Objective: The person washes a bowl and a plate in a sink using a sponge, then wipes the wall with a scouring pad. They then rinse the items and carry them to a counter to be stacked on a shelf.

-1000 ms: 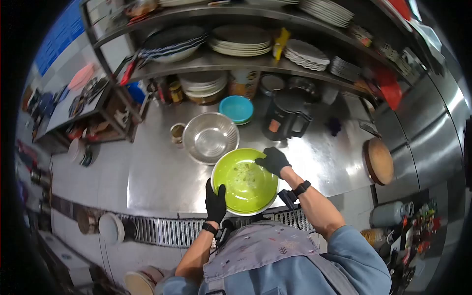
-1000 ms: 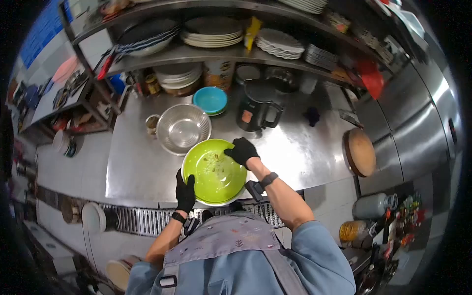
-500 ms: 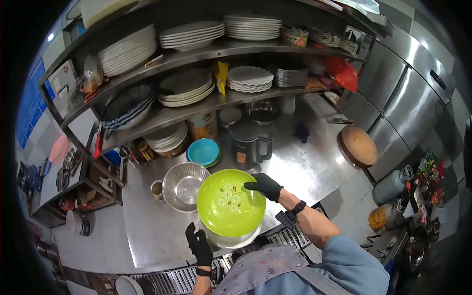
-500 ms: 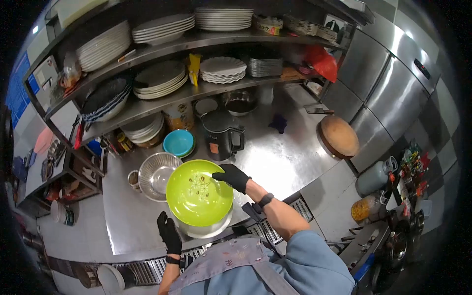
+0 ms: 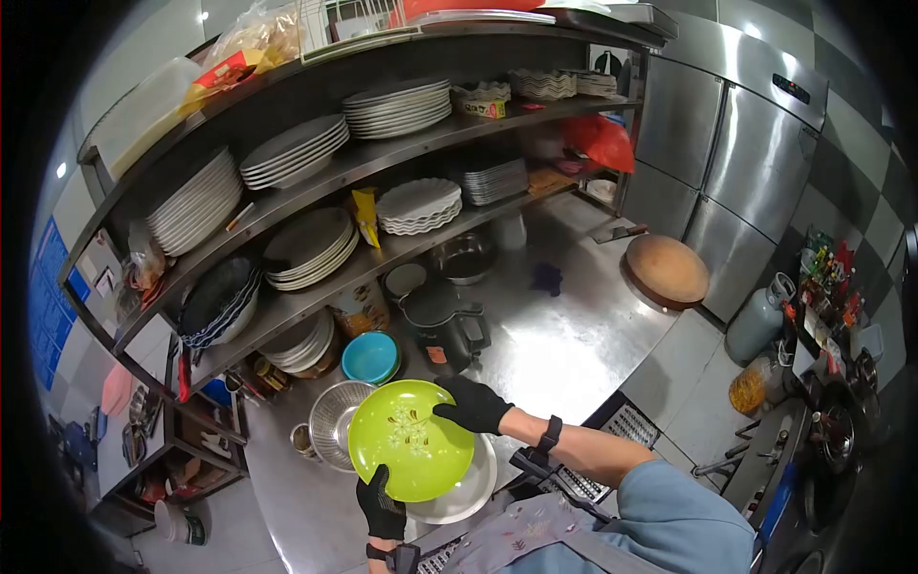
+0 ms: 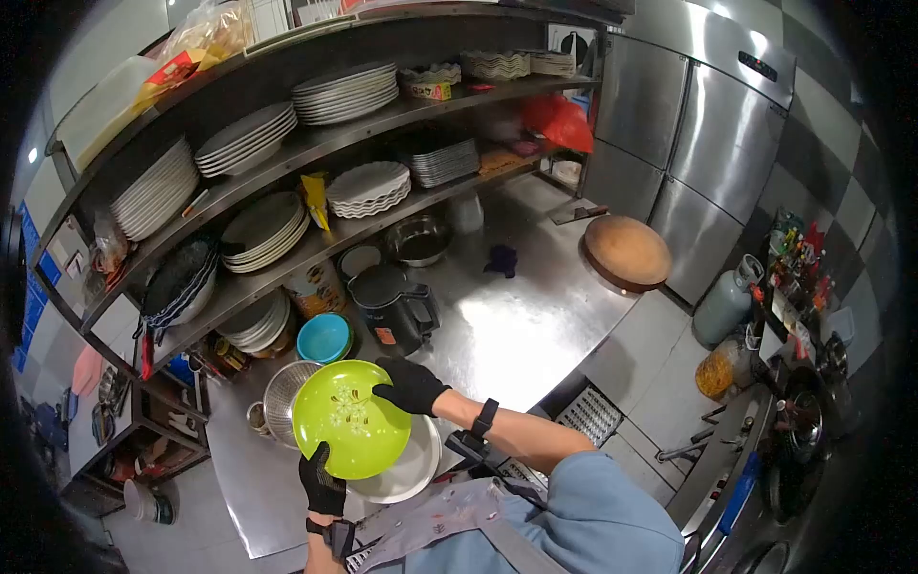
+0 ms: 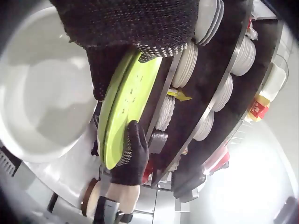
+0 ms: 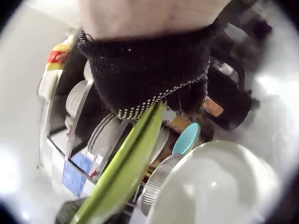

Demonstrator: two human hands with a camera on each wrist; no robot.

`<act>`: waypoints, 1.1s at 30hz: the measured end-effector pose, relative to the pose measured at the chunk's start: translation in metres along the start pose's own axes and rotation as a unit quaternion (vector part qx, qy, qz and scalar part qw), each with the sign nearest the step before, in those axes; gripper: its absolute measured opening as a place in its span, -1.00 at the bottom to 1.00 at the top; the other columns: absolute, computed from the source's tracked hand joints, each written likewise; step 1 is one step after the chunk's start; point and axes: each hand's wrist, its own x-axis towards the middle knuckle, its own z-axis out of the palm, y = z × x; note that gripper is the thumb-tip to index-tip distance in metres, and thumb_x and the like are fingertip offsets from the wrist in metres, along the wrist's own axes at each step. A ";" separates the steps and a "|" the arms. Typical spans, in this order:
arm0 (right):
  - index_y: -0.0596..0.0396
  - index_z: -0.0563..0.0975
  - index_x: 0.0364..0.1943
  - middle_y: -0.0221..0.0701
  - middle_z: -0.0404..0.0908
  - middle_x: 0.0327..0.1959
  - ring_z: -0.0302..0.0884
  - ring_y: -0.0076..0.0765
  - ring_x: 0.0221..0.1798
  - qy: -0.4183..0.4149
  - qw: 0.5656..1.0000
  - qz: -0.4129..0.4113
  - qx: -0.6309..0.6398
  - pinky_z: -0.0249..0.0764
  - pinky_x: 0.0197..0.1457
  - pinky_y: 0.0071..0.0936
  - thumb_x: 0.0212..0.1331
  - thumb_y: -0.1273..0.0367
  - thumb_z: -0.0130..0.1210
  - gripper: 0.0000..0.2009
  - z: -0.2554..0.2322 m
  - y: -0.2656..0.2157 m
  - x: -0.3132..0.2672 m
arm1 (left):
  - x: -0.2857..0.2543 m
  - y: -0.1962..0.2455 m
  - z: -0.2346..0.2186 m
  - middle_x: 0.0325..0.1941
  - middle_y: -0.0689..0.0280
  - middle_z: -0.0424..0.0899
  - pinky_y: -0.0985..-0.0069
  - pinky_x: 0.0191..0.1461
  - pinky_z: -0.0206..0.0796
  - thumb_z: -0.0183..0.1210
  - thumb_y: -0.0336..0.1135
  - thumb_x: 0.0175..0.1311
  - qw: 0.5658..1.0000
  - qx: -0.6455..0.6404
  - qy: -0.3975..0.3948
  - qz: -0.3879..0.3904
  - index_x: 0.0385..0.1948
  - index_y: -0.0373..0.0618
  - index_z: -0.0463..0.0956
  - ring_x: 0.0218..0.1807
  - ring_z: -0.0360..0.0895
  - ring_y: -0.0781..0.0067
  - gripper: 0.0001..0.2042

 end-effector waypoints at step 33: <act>0.10 0.51 -0.26 -0.30 0.56 -0.23 0.55 -0.17 -0.12 -0.115 0.835 -0.433 -0.320 0.52 -0.11 -0.30 0.00 0.40 0.08 -0.81 -0.038 -0.037 -0.033 | -0.012 0.018 0.050 0.05 0.10 0.58 0.29 0.00 0.59 0.18 -0.40 0.29 0.992 -0.071 -0.035 -0.097 0.15 -0.27 0.38 0.03 0.61 0.18 -0.60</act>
